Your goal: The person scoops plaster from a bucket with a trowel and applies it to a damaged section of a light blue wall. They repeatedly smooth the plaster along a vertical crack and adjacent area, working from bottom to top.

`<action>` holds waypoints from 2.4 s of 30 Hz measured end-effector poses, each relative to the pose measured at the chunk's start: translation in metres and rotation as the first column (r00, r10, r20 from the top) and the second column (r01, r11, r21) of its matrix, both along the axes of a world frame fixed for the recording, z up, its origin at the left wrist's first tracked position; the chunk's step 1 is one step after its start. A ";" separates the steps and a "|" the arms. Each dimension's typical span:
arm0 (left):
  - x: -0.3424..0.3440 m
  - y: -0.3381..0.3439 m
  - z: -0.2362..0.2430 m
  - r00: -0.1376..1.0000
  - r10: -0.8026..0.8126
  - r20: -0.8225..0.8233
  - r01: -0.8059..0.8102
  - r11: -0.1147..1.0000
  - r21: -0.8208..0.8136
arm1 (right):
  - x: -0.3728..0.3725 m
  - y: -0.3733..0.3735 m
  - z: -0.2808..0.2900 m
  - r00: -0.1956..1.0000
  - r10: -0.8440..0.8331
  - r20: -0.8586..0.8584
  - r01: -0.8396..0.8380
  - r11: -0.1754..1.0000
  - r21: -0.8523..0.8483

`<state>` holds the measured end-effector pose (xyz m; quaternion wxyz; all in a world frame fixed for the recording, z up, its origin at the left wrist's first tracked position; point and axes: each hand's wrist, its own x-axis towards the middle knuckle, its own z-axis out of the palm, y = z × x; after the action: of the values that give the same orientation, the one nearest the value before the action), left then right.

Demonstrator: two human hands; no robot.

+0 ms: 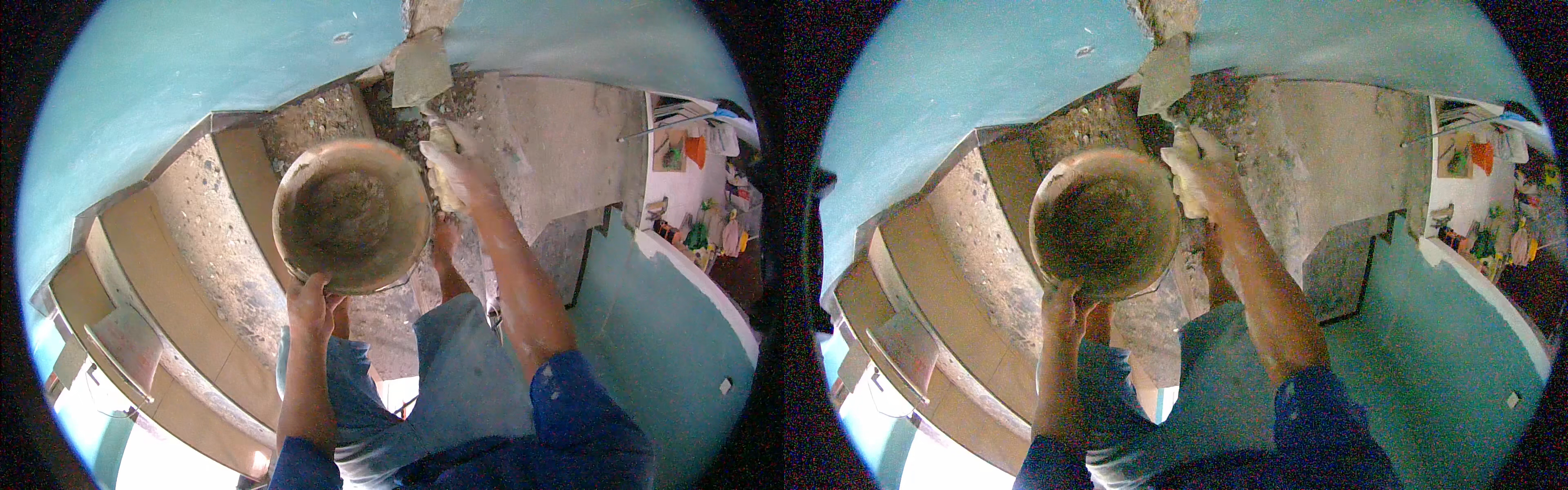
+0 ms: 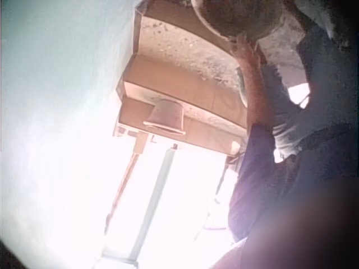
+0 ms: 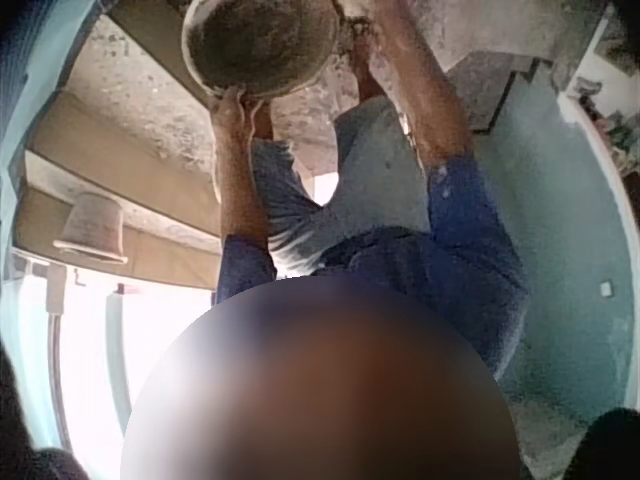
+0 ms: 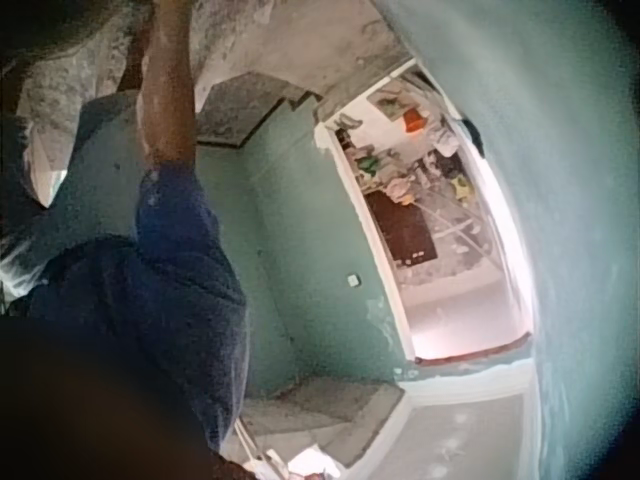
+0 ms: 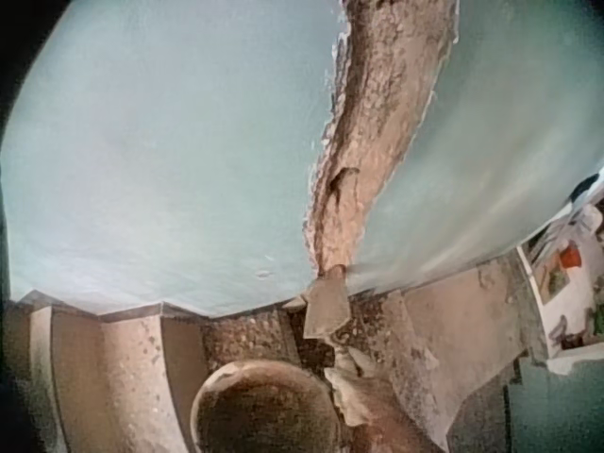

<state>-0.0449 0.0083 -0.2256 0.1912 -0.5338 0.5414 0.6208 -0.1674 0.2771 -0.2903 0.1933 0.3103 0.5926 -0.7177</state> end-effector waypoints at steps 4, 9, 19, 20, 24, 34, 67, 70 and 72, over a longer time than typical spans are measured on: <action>0.000 0.000 0.000 1.000 0.003 -0.024 -0.003 0.999 0.034 | 0.024 0.015 0.006 0.999 -0.043 0.026 0.044 0.997 -0.059; -0.002 0.003 0.002 1.000 0.005 -0.001 -0.005 1.000 0.001 | 0.017 0.017 -0.015 0.985 -0.064 0.160 0.080 0.992 -0.095; 0.002 0.002 -0.002 1.000 -0.002 -0.009 0.002 1.000 0.007 | -0.002 0.017 -0.024 0.997 0.036 0.067 -0.028 0.992 -0.119; 0.002 0.001 -0.003 0.999 -0.003 -0.040 0.004 1.000 0.018 | 0.004 0.018 -0.018 0.998 0.022 0.060 -0.014 0.992 -0.124; 0.002 -0.003 -0.006 1.000 -0.026 0.001 0.026 0.999 0.040 | 0.009 0.016 -0.013 0.989 -0.010 0.151 0.047 0.970 -0.239; -0.004 0.003 -0.001 1.000 -0.010 -0.009 0.010 1.000 0.019 | 0.021 0.032 -0.021 0.999 -0.053 0.010 0.052 0.892 -0.449; -0.007 0.014 -0.005 0.998 -0.018 0.052 0.018 1.000 0.002 | -0.035 0.015 -0.039 0.979 -0.027 0.204 0.096 0.937 -0.335; -0.005 0.012 -0.007 0.999 -0.022 0.039 0.023 1.000 -0.004 | -0.002 0.028 0.017 0.957 -0.096 0.272 0.134 0.983 -0.124; -0.005 0.009 -0.011 0.998 -0.058 -0.001 0.058 0.998 0.011 | 0.031 0.041 0.061 0.969 0.060 0.239 -0.053 0.998 -0.036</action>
<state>-0.0497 0.0168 -0.2366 0.2120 -0.5165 0.5535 0.6180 -0.1360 0.3184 -0.2291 0.2884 0.3747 0.5629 -0.6779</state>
